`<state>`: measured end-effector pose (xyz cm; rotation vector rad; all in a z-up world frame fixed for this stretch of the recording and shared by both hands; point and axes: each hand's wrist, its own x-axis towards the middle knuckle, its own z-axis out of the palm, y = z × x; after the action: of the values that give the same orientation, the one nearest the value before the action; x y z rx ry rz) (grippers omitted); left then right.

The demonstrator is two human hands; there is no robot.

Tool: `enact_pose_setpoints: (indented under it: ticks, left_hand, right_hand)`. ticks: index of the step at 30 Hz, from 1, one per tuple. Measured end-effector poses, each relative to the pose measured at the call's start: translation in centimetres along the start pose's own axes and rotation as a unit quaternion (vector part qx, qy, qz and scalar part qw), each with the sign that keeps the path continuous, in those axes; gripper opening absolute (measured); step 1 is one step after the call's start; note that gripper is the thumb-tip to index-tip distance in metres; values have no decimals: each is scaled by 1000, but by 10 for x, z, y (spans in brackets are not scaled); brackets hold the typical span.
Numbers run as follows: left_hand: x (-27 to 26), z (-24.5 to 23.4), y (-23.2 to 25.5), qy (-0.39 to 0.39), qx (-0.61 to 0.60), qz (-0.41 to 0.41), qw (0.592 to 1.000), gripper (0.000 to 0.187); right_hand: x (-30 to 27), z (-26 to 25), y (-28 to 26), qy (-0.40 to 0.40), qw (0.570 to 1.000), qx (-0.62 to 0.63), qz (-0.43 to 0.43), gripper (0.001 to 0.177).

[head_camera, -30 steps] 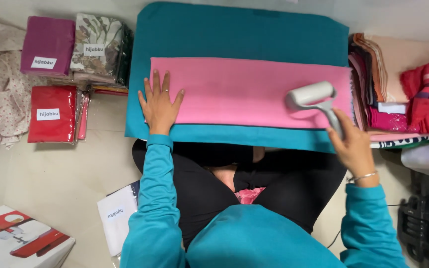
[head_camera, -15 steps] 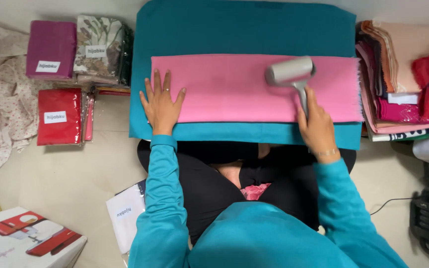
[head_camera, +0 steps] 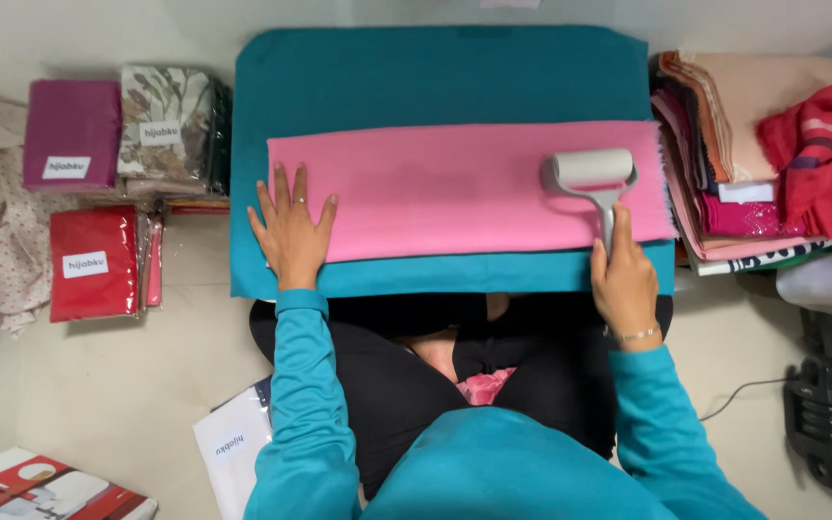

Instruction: Clean a pink piece of fabric using a lint roller and then fold it.

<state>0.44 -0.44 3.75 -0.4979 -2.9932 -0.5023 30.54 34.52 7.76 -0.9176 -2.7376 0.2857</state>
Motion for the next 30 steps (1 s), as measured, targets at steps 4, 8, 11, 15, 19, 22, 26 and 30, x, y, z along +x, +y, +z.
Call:
enact_pose_setpoints:
  ticks: [4, 8, 11, 15, 19, 22, 26, 30]
  left_hand:
    - [-1, -1, 0, -1, 10, -6, 1000, 71]
    - [0, -1, 0, -7, 15, -11, 1000, 72]
    - [-2, -8, 5, -20, 14, -16, 1000, 72]
    - [1, -3, 2, -25, 15, -19, 999, 73]
    - [1, -6, 5, -29, 9, -23, 999, 73]
    - [0, -8, 6, -28, 10, -22, 999, 73]
    - [-1, -5, 3, -23, 10, -20, 999, 72]
    - [-1, -7, 3, -24, 4, -22, 999, 72]
  right_hand:
    - [50, 21, 4, 15, 1000, 12, -7, 59]
    - [50, 18, -3, 7, 999, 35, 4, 59]
    - [12, 3, -7, -27, 998, 30, 38, 59]
    - [-37, -32, -12, -81, 993, 7, 87, 61]
    - [-35, -25, 7, -79, 992, -20, 96, 61]
    - [5, -8, 23, -33, 997, -8, 63, 59]
    - [63, 10, 29, 10, 1000, 12, 20, 58]
    - [49, -2, 38, -11, 999, 40, 12, 59]
